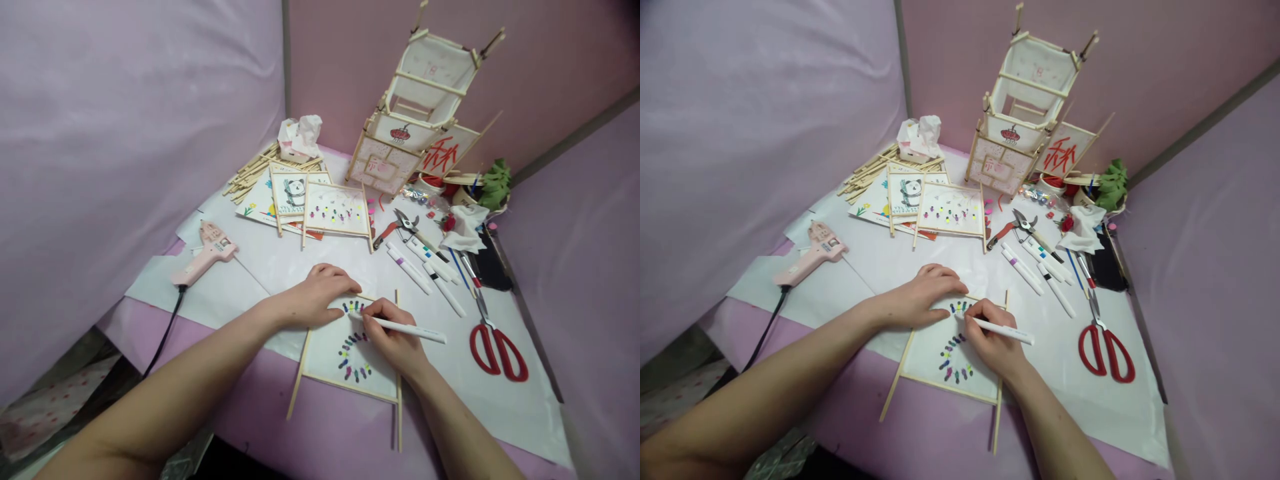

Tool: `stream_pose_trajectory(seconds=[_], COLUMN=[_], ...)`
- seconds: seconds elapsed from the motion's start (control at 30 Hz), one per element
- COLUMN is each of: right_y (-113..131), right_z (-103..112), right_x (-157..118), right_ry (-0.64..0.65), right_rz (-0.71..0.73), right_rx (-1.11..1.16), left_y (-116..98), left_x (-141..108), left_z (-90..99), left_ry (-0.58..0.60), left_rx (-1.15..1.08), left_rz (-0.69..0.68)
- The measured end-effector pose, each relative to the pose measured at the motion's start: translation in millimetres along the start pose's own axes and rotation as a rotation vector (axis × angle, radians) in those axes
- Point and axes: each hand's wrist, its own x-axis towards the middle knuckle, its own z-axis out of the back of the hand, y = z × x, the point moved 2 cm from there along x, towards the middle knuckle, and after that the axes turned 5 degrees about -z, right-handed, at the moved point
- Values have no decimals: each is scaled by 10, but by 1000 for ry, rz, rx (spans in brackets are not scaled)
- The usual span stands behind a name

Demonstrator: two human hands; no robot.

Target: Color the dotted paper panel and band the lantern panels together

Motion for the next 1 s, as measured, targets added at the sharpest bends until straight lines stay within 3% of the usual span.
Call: stream_pose_trajectory(seconds=[1.0], right_y=[-9], right_z=[-22], right_x=[19], right_ry=[6], right_rz=[-30], right_rx=[15], left_y=[6], left_x=[11], left_z=[2], left_ry=[5], left_rx=[-19], left_rz=[-6])
